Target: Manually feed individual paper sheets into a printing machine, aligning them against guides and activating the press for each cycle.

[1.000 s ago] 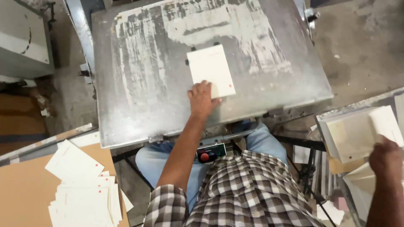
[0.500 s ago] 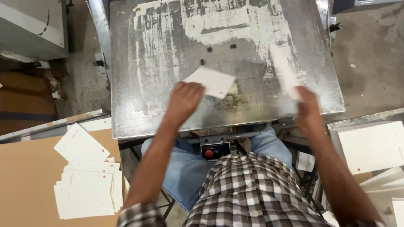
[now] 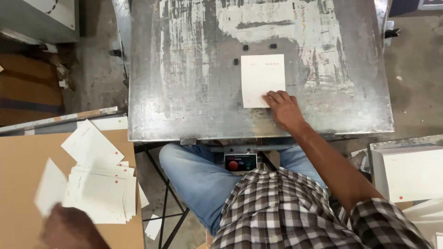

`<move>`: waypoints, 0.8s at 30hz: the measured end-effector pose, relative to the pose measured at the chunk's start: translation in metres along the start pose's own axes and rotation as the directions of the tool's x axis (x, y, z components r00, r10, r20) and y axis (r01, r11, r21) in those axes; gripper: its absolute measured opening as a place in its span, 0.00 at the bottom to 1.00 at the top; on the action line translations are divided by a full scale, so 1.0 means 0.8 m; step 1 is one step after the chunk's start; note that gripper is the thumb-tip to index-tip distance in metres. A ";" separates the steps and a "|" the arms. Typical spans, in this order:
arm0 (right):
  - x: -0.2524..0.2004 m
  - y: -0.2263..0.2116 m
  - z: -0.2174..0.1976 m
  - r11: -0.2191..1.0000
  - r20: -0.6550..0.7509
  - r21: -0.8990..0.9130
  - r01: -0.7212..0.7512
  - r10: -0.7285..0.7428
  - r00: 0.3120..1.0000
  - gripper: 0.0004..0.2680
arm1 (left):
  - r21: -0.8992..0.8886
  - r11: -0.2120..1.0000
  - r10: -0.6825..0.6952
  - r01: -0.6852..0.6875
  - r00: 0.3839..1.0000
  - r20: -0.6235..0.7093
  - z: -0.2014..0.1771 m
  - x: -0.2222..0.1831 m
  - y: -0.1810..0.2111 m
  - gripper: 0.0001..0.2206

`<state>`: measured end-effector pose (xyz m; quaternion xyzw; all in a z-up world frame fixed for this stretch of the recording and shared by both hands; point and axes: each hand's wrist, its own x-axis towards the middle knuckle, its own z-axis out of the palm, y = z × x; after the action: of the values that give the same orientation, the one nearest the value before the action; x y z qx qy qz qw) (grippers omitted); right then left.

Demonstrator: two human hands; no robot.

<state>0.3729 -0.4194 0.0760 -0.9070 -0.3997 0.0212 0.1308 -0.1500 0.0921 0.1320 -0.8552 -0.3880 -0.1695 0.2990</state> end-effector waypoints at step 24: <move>0.033 0.018 0.025 1.000 0.056 -0.017 -0.018 0.019 0.998 0.18 | -0.335 0.909 -0.148 0.247 0.944 0.294 0.014 -0.140 0.143 0.16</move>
<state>0.3982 -0.4053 0.0550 -0.9109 -0.3947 0.0443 0.1119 -0.1338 -0.0233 0.0211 -0.8666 -0.4707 -0.1540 0.0608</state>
